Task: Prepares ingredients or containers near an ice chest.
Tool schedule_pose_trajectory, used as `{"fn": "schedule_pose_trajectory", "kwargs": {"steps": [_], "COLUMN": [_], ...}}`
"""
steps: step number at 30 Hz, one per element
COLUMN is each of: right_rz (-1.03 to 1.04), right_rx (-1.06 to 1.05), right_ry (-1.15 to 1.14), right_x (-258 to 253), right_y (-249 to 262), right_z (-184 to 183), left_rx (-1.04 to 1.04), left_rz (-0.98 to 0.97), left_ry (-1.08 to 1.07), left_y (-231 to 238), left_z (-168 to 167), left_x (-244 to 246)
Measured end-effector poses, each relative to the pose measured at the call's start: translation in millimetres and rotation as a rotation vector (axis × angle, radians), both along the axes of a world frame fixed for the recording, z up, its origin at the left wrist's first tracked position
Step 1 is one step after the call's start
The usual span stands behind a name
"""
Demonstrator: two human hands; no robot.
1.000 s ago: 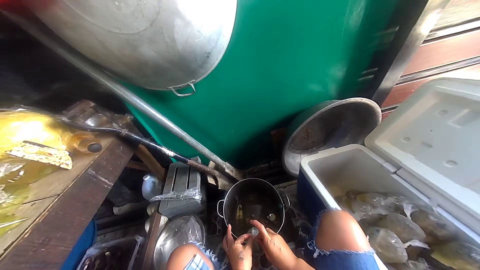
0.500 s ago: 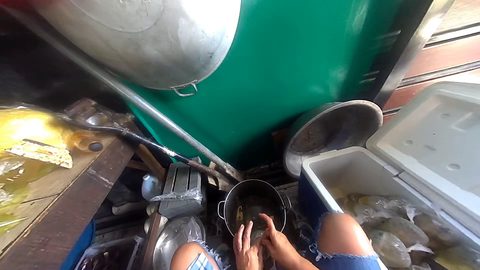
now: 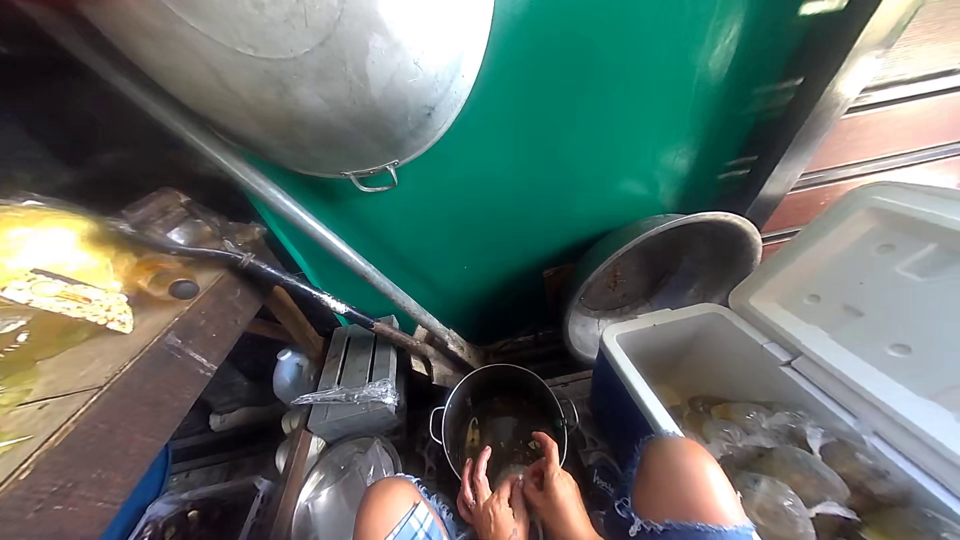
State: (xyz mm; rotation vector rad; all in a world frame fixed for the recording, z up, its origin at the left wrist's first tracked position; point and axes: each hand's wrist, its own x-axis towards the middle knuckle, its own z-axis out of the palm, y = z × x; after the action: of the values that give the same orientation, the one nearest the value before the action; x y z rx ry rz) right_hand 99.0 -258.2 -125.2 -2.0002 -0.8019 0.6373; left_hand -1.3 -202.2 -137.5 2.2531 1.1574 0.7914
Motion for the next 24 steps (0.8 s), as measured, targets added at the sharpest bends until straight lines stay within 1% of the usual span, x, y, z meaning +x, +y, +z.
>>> {"fn": "schedule_pose_trajectory", "kwargs": {"steps": [3,7,9,13,18,19,21,24], "right_rz": [0.013,0.058,0.068,0.059,0.000,0.007,0.071,0.207], "right_rx": [-0.085,-0.106,-0.106,-0.133,-0.117,-0.115,-0.124,-0.133], "right_ry": [0.043,0.165,0.224,0.253,0.281,0.281,0.209,0.072], "right_x": [5.3,10.8,11.0,11.6,15.1,17.0,21.8,19.6], "right_y": [1.7,7.8,10.7,15.6,14.4,11.6,5.9,0.3], "right_z": [0.2,-3.7,-2.8,0.7,-2.7,-2.3,-0.3,5.0], "left_rx": [-0.039,-0.149,-0.261,-0.545,-0.766,-0.800,-0.821,-0.790], "left_rz": [-0.007,0.006,0.011,0.008,-0.081,-0.100,-0.114,-0.047], "left_ry": [-0.044,-0.090,-0.117,-0.199,-0.328,-0.331,-0.322,-0.303], "left_y": [-0.8,4.6,8.6,15.6,20.1,21.1,22.3,22.5], "left_z": [-4.2,-6.7,-5.8,-7.1,-12.1,-11.7,-10.3,-10.7], "left_x": [0.4,-5.4,-9.5,-13.1,-12.6,-12.6,-11.6,-12.8]}}
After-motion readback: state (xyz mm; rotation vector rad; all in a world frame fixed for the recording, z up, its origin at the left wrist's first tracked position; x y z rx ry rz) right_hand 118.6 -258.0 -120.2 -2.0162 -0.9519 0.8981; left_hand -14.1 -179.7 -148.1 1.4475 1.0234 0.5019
